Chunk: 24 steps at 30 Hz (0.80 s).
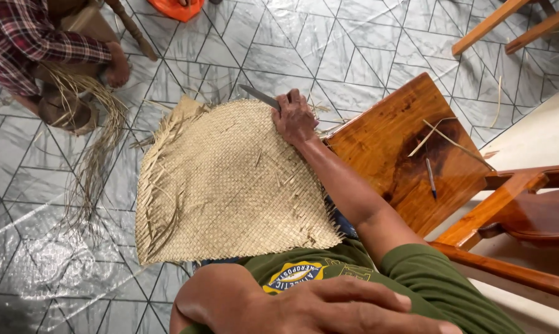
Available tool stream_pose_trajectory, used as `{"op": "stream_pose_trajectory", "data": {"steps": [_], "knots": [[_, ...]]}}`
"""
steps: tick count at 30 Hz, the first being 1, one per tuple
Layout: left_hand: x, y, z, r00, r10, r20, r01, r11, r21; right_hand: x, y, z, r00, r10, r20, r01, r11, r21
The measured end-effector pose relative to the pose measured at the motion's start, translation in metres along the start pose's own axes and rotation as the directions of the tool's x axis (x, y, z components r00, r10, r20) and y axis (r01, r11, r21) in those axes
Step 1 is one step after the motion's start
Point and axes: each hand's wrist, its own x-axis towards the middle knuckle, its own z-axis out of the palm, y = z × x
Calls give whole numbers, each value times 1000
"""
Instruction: Trimming the edges of a hand-woven straw mat using a knife to clean up the finish.
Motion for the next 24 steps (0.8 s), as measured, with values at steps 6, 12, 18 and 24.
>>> {"op": "stream_pose_trajectory", "data": {"steps": [6, 12, 18, 24], "knots": [[23, 21, -21, 997, -52, -54, 65, 957, 281, -3, -1, -3, 1000, 10, 24, -10, 1000, 25], [-1, -69, -41, 949, -143, -281, 262, 855, 448, -7, 3, 2, 998, -4, -68, 8, 998, 62], [-71, -186, -105, 571, -472, -671, 816, 239, 526, 14, 52, -1, 898, 161, 410, -292, 914, 281], [-98, -225, -80, 521, -558, -646, 836, 180, 518, 11, 102, -10, 932, 226, 284, -320, 881, 349]]}}
